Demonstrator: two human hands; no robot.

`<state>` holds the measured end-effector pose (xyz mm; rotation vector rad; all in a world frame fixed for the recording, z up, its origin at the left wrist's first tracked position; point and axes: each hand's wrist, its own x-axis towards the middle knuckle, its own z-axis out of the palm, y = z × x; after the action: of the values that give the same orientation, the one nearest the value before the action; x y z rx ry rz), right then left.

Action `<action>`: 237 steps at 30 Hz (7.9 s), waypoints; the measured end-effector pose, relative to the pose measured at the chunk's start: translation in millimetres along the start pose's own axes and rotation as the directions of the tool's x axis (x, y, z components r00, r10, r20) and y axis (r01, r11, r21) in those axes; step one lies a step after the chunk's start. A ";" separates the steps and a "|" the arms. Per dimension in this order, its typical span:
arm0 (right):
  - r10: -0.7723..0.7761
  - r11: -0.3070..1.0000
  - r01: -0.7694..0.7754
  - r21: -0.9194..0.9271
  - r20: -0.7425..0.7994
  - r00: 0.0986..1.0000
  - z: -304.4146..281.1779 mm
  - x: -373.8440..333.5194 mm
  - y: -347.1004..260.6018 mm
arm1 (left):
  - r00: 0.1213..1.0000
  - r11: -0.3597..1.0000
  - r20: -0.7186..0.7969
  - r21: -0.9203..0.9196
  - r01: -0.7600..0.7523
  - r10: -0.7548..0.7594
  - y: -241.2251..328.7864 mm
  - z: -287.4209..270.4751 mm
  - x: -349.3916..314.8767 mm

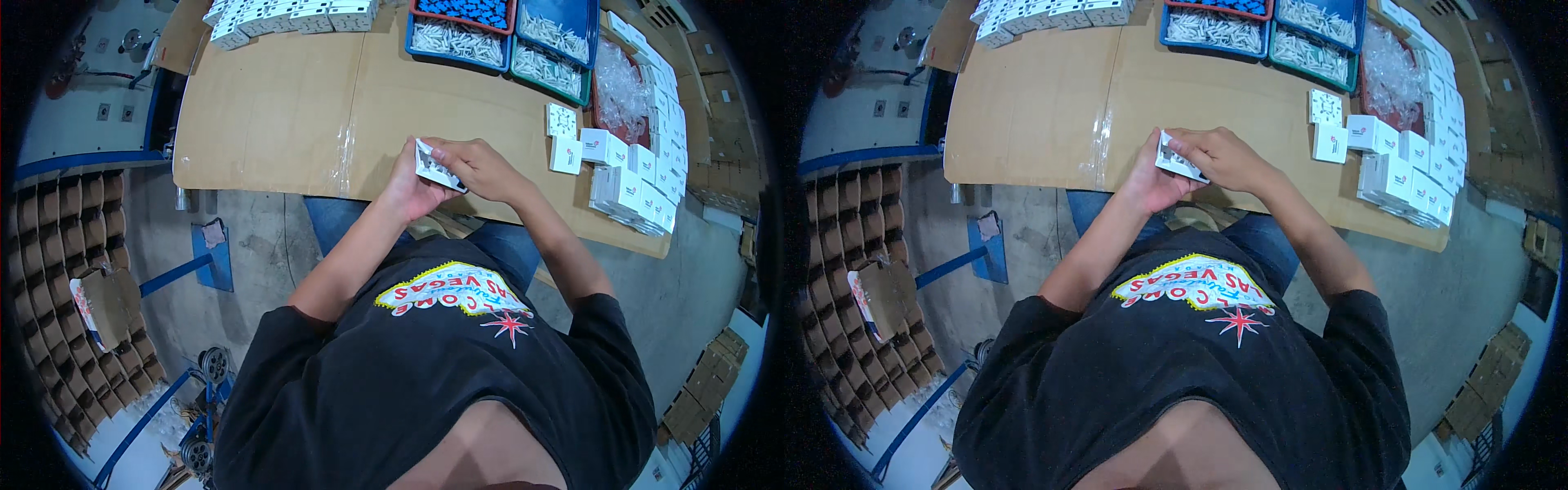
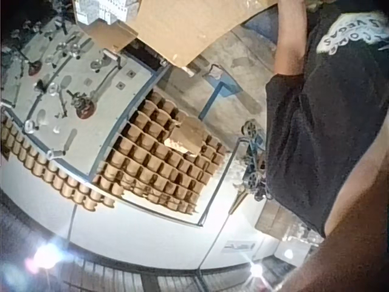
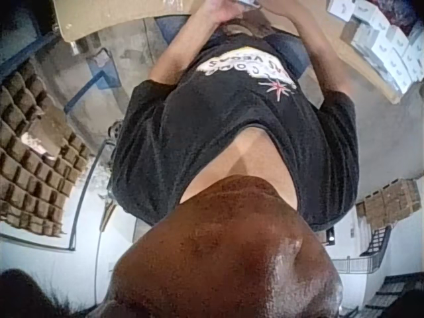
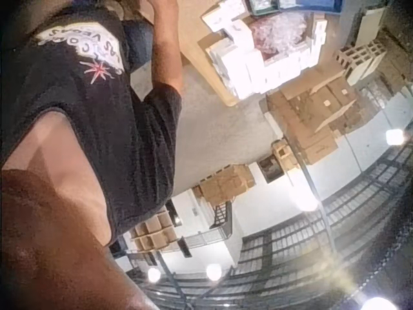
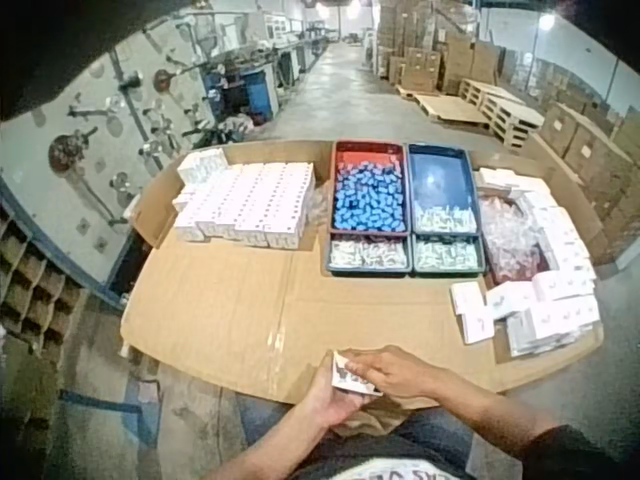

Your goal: The person opens a small white box and removes a circuit board and a plastic bag containing small components. They place the circuit board on the table, open the bag, and place the components onto the board. The person then closes the box and places it on a stack of similar boxes.

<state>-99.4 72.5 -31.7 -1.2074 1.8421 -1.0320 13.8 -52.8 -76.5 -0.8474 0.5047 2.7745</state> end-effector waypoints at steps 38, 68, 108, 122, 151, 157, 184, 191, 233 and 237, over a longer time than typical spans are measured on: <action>0.323 0.813 0.050 0.580 -0.521 0.790 25.4 -20.9 27.6 | 0.974 0.947 0.206 -0.321 -0.025 0.096 27.1 13.2 -1.2; 0.033 0.881 0.232 0.412 -0.543 0.839 -3.4 -33.6 3.7 | 0.861 0.598 0.328 0.620 -0.507 0.389 13.6 25.8 -27.5; 0.126 0.879 0.110 0.463 -0.449 0.885 6.1 -41.6 12.6 | 0.753 0.116 0.479 0.805 -0.581 0.450 38.2 35.6 -45.7; 0.139 0.626 0.282 0.727 -0.460 0.877 9.0 -46.6 15.1 | 0.727 0.446 0.372 0.601 -0.663 0.577 17.1 42.3 -43.6; -0.124 0.958 0.244 0.152 -0.547 0.828 -12.3 -44.7 -11.9 | 0.690 -0.010 0.572 0.773 -0.634 0.443 36.8 46.8 -46.4; 0.058 0.840 0.208 0.501 -0.463 0.884 -15.3 -49.3 -9.6 | 0.741 0.241 0.515 0.726 -0.644 0.431 35.4 44.6 -49.4; -0.012 0.931 0.199 0.306 -0.517 0.856 -9.1 -51.3 -26.5 | 0.722 0.390 0.436 0.630 -0.671 0.538 19.5 34.7 -46.6; 0.000 0.961 0.147 0.233 -0.535 0.845 -1.3 -49.6 -11.2 | 0.728 0.420 0.420 0.615 -0.667 0.542 16.0 25.2 -35.9; 0.221 0.790 0.335 0.514 -0.748 0.626 39.4 -29.5 -5.2 | 0.428 -0.334 0.673 0.700 -0.631 0.603 -6.2 30.6 -18.4; 0.368 0.423 0.599 0.679 -0.734 0.572 23.4 -23.8 12.5 | 0.339 -0.358 0.686 0.661 -0.659 0.644 -7.9 24.7 -20.4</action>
<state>-76.3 92.3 -50.2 -0.0664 1.1959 -2.6032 20.2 -38.0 -47.7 -0.0010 3.2399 1.9456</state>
